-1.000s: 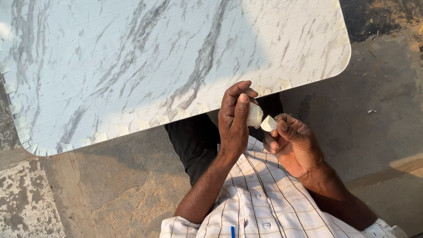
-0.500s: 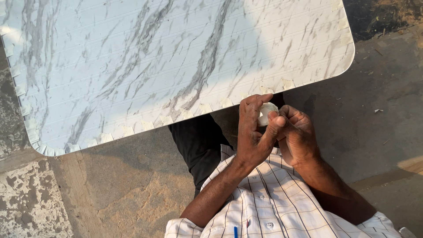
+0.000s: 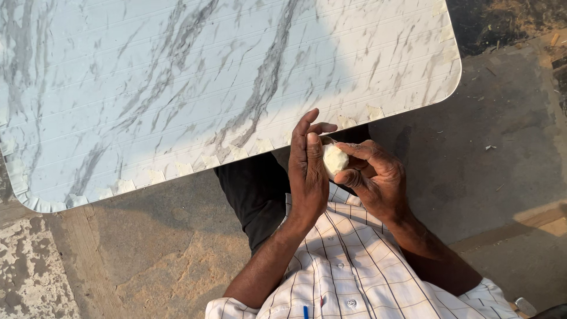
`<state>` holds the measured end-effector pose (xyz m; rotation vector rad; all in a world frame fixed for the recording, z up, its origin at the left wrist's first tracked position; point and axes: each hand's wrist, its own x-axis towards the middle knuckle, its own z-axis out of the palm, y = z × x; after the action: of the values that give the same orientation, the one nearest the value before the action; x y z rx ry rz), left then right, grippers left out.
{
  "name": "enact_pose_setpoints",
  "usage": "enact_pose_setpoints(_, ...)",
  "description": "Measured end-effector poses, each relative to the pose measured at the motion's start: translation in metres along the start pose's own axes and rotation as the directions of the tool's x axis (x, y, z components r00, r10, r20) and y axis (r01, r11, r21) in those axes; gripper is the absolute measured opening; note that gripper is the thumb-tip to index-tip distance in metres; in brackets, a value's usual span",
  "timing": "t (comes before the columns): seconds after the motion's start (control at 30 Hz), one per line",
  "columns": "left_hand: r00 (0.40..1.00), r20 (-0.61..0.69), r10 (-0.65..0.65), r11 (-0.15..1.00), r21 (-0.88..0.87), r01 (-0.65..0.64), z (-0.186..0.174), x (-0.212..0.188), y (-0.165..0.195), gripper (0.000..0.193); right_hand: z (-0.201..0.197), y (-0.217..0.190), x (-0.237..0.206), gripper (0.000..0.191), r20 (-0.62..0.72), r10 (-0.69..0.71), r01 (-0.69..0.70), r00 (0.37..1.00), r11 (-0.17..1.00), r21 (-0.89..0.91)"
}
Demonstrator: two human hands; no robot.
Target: The person carries a rectangular marble-patterned tabletop, sets it on a wooden stand, and peels small strips of masking tape off its edges one at a time by hand, working around the perimeter and occasionally brushing debris off the surface.
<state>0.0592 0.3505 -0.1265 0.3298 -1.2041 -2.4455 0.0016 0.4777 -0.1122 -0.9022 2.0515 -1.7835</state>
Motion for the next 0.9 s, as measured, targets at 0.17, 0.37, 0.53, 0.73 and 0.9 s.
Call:
enact_pose_setpoints(0.17,0.945,0.164,0.282,0.832,0.449,-0.326,0.006,0.005,0.003,0.040,-0.035,-0.016,0.029,0.032,0.038,0.153,-0.154,0.988,0.987,0.046)
enact_pose_setpoints(0.37,0.960,-0.012,0.281,0.854,0.459,-0.244,-0.046,0.049,0.029,0.051,-0.095,-0.013,0.117,0.025,0.413,0.029,0.278,0.910,0.696,-0.662)
enact_pose_setpoints(0.53,0.937,-0.142,0.318,0.873,0.429,-0.231,-0.086,0.068,0.046,0.045,-0.105,0.002,0.134,0.020,0.593,0.031,0.430,0.804,0.659,-0.617)
enact_pose_setpoints(0.73,0.929,-0.173,0.328,0.872,0.433,-0.228,-0.090,0.068,0.042,0.042,-0.103,-0.004,0.137,0.012,0.581,0.089,0.375,0.809,0.684,-0.626)
enact_pose_setpoints(0.9,0.928,-0.180,0.326,0.863,0.456,-0.215,-0.089,0.066,0.042,0.043,-0.096,-0.004,0.131,0.006,0.655,-0.090,0.614,0.751,0.463,-0.640)
